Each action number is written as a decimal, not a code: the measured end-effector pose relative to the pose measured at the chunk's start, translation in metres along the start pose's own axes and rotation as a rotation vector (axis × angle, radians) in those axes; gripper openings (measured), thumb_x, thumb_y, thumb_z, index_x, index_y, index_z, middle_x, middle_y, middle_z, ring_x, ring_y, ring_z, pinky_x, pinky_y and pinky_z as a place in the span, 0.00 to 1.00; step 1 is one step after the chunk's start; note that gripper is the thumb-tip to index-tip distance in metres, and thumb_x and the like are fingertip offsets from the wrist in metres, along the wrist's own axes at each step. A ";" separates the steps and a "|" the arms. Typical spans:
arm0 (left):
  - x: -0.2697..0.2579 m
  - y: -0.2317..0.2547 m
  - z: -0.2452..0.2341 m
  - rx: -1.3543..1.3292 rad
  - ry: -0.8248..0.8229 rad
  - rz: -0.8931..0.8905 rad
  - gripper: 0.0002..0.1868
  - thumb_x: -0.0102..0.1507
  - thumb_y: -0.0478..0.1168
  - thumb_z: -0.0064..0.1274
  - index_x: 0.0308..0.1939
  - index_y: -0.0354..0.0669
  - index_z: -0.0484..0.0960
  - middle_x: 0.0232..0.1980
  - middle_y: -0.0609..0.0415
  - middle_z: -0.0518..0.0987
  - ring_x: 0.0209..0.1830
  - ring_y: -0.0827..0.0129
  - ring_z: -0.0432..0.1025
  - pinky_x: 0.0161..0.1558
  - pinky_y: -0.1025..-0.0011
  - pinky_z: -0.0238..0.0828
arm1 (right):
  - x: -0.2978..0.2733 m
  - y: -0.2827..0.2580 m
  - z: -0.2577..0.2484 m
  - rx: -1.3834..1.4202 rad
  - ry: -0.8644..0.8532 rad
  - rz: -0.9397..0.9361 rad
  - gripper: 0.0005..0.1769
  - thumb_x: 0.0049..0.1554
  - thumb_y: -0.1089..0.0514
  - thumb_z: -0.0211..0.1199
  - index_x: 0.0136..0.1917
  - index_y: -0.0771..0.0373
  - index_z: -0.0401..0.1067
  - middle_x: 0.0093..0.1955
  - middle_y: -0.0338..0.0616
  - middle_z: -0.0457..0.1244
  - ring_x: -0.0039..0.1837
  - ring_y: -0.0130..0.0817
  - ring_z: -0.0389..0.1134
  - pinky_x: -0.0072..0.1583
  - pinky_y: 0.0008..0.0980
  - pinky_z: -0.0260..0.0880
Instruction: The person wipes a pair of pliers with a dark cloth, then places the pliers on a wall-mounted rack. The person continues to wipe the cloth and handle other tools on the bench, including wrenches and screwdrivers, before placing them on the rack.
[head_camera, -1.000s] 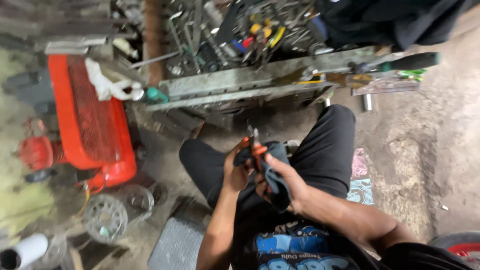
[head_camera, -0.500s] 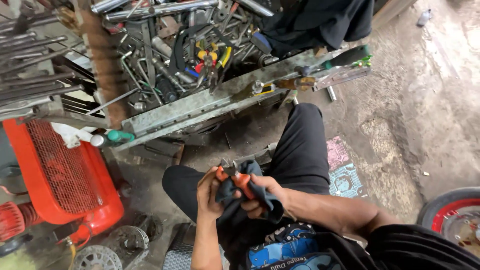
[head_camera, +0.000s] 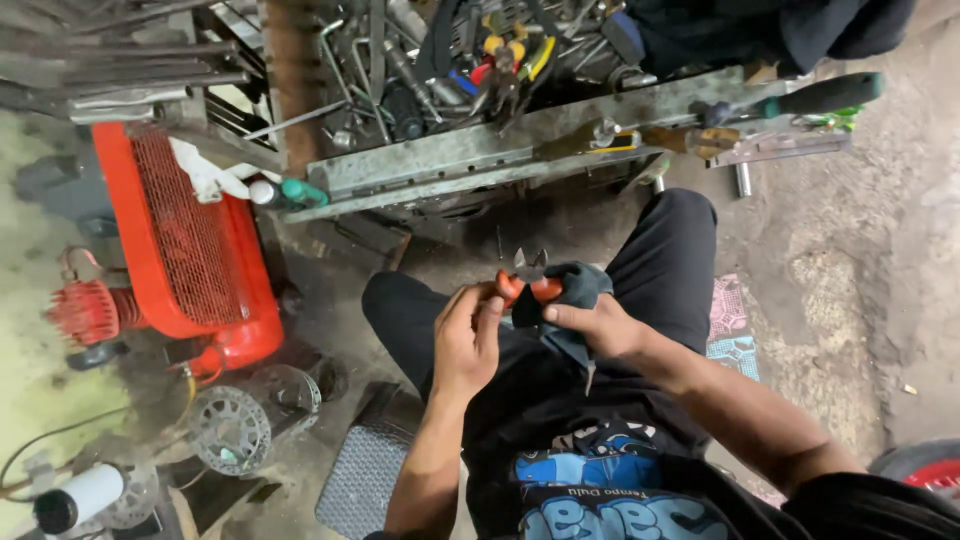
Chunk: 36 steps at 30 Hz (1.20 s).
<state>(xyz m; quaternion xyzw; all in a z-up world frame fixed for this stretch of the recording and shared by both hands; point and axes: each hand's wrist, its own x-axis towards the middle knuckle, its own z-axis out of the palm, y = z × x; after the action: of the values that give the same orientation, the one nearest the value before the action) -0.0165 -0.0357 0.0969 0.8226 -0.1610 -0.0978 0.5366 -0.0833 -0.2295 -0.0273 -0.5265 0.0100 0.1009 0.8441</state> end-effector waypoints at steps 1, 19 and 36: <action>-0.001 -0.002 0.001 0.006 0.011 -0.002 0.11 0.71 0.40 0.48 0.49 0.35 0.81 0.45 0.47 0.84 0.44 0.60 0.82 0.47 0.68 0.76 | 0.005 0.008 -0.001 0.002 -0.013 0.000 0.25 0.61 0.50 0.68 0.65 0.66 0.69 0.57 0.38 0.67 0.59 0.27 0.67 0.61 0.29 0.70; -0.019 -0.108 0.071 -0.902 0.137 -0.534 0.13 0.73 0.48 0.44 0.52 0.44 0.74 0.28 0.62 0.66 0.20 0.82 0.59 0.22 0.79 0.56 | 0.040 -0.012 0.007 -0.935 0.232 -0.593 0.22 0.49 0.65 0.68 0.58 0.62 0.73 0.58 0.51 0.69 0.60 0.54 0.71 0.61 0.42 0.72; -0.009 -0.120 0.033 -0.896 0.321 -0.472 0.24 0.72 0.54 0.33 0.65 0.48 0.72 0.46 0.58 0.77 0.42 0.72 0.74 0.39 0.67 0.77 | 0.032 -0.049 0.011 -1.062 0.132 -0.553 0.34 0.47 0.50 0.75 0.63 0.66 0.71 0.60 0.58 0.66 0.61 0.56 0.68 0.63 0.44 0.68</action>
<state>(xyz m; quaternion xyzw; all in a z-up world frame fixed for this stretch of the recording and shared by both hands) -0.0169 -0.0162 -0.0262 0.5310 0.1704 -0.1478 0.8168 -0.0444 -0.2351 0.0174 -0.8643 -0.1264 -0.1640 0.4584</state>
